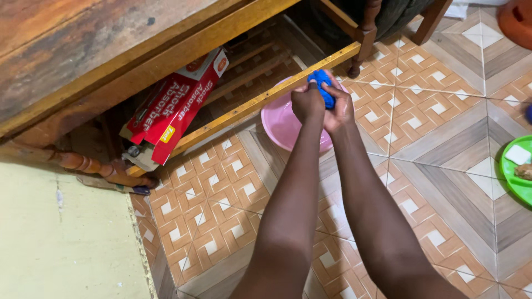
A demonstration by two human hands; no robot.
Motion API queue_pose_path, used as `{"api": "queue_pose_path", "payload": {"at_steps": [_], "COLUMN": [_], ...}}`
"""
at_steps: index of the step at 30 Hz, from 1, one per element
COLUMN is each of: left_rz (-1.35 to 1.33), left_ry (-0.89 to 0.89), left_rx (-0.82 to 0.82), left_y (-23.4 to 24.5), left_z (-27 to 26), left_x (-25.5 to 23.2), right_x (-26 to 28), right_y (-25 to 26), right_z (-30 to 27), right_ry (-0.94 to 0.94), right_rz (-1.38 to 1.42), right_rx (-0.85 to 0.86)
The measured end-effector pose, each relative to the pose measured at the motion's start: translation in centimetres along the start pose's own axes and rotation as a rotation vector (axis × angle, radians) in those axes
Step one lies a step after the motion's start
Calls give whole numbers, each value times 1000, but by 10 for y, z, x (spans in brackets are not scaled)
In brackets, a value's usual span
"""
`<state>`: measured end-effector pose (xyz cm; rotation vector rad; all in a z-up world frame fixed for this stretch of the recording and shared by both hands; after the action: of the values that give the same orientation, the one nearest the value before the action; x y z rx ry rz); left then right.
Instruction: The person pours water from a blue jug into a pink basin, wets a blue cloth, and wipes the surface of a wooden table. The person repeatedly dips the cloth in water and continues wiping the table.
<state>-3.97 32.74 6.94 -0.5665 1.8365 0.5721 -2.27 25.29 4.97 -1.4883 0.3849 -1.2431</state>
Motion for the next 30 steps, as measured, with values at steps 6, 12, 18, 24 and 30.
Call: {"api": "queue_pose_path", "payload": {"at_steps": [6,12,18,24,30], "left_rz": [-583,-870,-1089,-1242,-1143], "left_ry": [-479,-524,-475,-441,-549], "left_rx": [183,438,561,479,392], "left_y": [-21,-12,3,17,21], "left_z": [10,8,6,-1,28], "left_x": [-24,-103,-163,-216,-252], "right_x": [25,58,87,103,109], "right_y": [-34,-82,-137,-167,-191], "right_z": [12,39,67,106,139], "right_ry": [112,74,59,13,-49], "right_rz": [157,428,386,302,259], "right_rx": [205,174,166,309,316]}}
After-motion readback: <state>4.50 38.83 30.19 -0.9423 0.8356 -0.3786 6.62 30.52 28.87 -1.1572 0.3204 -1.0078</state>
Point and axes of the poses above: each hand's wrist, its own z-axis towards the middle knuckle, its own y-axis out of the back of the hand, x = y × z, the point moved 1 cm from there along z, towards the middle knuckle, and after that the axes turned 14 degrees about x, right-handed, at the moved point
